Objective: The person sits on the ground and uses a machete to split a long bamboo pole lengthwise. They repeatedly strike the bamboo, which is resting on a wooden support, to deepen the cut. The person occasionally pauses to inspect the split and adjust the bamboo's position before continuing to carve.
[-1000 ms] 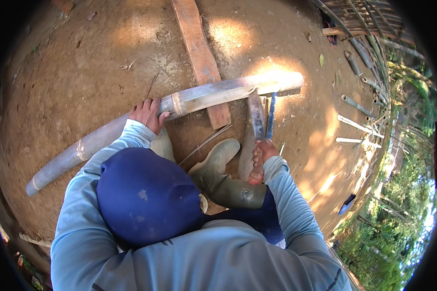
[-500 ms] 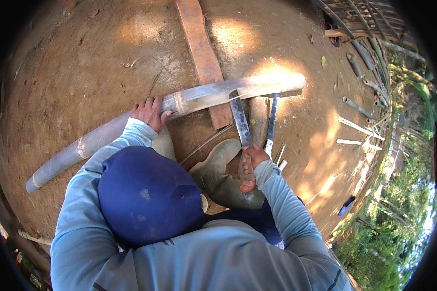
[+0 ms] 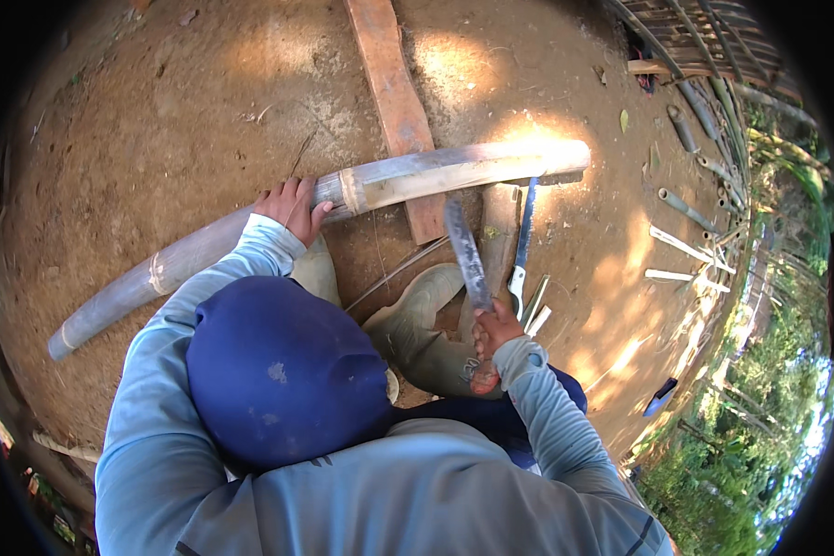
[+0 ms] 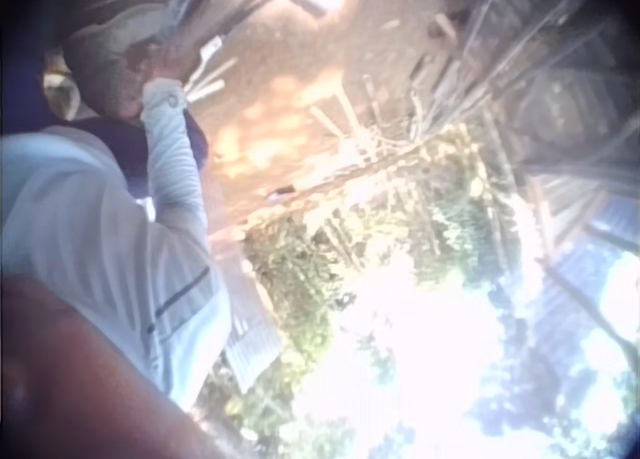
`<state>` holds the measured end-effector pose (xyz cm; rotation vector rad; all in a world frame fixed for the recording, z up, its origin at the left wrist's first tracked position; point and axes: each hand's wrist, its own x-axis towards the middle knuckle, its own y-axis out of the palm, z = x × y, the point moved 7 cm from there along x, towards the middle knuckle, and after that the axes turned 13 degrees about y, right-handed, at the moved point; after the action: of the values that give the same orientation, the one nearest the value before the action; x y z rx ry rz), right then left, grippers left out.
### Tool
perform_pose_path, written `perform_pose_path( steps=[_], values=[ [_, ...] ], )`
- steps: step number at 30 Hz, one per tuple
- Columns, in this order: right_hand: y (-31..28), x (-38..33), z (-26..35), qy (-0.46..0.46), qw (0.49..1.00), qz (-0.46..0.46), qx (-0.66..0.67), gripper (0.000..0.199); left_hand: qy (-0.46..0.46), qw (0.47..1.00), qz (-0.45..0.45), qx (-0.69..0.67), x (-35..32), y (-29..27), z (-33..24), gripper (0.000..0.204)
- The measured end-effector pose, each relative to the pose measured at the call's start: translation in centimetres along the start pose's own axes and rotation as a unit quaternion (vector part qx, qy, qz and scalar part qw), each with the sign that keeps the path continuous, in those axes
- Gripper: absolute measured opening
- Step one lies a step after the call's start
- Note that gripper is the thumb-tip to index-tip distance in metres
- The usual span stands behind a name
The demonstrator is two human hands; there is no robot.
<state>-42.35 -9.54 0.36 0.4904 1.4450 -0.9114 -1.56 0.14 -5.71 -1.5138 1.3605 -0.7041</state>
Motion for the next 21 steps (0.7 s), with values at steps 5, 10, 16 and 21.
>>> perform_pose_path(
  steps=[5,10,16,21],
  values=[
    [-3.5,0.0,4.0,-0.014,0.984,-0.063,0.165,0.017,0.007,1.0,-0.02,0.011,0.1,-0.1,-0.3,0.053],
    [-2.9,2.4,6.2,-0.006,0.993,-0.034,0.11,0.02,0.029,0.999,-0.046,-0.001,-0.3,-0.1,-0.1,0.055],
    [-4.3,5.3,5.8,0.007,0.987,-0.052,0.149,0.022,-0.047,0.998,0.04,-0.005,-1.0,-0.3,1.9,0.063],
    [1.7,3.1,4.8,-0.006,1.0,-0.009,0.001,0.023,-0.078,0.995,0.066,0.01,-1.4,0.1,2.5,0.063]
  ],
)
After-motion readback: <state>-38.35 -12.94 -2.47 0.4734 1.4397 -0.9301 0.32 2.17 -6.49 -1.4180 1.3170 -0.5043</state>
